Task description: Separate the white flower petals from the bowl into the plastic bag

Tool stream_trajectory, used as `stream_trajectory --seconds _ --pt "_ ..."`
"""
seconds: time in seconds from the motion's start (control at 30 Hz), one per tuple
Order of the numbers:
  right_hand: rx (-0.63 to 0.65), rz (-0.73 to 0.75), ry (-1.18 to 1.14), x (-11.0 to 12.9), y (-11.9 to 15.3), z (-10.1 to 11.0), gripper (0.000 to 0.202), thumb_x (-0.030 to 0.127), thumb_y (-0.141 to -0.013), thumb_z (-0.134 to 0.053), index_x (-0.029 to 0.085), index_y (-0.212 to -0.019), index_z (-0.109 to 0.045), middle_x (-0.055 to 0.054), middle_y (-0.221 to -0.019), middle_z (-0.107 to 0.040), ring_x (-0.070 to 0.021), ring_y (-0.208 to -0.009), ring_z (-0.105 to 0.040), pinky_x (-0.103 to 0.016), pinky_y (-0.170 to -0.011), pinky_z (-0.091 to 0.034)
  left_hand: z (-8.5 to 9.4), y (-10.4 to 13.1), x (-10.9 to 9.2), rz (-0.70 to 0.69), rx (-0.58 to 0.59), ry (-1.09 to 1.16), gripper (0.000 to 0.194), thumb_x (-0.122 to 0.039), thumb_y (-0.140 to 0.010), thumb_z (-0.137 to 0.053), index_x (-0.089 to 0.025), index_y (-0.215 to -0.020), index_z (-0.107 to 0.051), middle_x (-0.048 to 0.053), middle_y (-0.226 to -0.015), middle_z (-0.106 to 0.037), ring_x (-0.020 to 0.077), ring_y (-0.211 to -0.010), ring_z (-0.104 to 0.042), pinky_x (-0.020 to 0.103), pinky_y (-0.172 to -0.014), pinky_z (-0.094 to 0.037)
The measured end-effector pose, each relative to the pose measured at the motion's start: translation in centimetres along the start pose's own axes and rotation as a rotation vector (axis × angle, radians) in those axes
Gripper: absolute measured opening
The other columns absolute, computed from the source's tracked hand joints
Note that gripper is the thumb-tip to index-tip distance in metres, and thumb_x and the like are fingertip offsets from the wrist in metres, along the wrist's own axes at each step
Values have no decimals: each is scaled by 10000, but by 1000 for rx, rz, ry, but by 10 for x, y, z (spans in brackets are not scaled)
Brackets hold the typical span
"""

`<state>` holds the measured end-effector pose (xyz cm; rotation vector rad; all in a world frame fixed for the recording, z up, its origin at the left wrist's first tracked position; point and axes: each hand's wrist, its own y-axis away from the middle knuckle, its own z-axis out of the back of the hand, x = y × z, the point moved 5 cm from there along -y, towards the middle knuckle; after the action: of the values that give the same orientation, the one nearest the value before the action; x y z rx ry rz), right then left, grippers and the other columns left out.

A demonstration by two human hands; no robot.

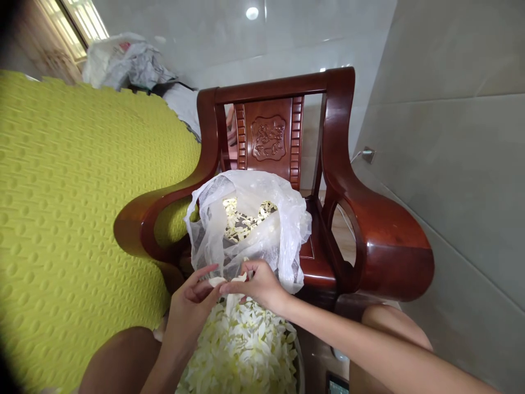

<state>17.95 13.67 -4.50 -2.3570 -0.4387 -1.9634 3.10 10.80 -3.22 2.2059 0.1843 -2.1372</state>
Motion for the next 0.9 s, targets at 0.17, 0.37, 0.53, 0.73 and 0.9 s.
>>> stream_trajectory --seconds 0.17,0.37,0.53,0.73,0.9 --pt "-40 -40 30 4 5 6 556 432 -463 -911 191 -563 -420 106 -474 -419 -39 -406 -410 -169 -351 -385 -4 2 -14 -356 87 -305 223 -348 -797 -672 -239 -963 -772 88 -1212 -677 255 -1149 -613 383 -1008 -472" --pt "16 -97 -24 5 12 2 515 455 -499 -892 176 -579 -467 61 -538 -526 -65 -462 -486 -166 -363 -354 -10 4 -20 -357 199 -292 207 -322 -803 -673 -237 -962 -774 85 -1044 -721 240 -1041 -643 367 -956 -487" --pt "21 -146 -64 3 13 0 531 451 -472 -908 189 -595 -463 77 -492 -495 -93 -469 -508 -186 -379 -324 -20 11 -17 -317 198 -280 103 -304 -742 -730 -209 -769 -762 49 -838 -716 210 -830 -655 296 -773 -505" --pt "208 -40 -115 15 13 -3 423 455 -535 -893 147 -666 -634 40 -592 -567 -72 -515 -483 -212 -481 -357 -9 3 -1 43 21 41 262 -384 -580 -846 -178 -685 -723 36 -689 -714 185 -674 -627 276 -658 -494" --pt "240 29 -46 18 17 -4 367 464 -626 -844 149 -696 -670 44 -582 -517 -69 -522 -421 -218 -499 -300 -5 8 -10 108 136 176 255 -344 -581 -853 -170 -621 -671 44 -852 -702 182 -769 -638 255 -686 -511"
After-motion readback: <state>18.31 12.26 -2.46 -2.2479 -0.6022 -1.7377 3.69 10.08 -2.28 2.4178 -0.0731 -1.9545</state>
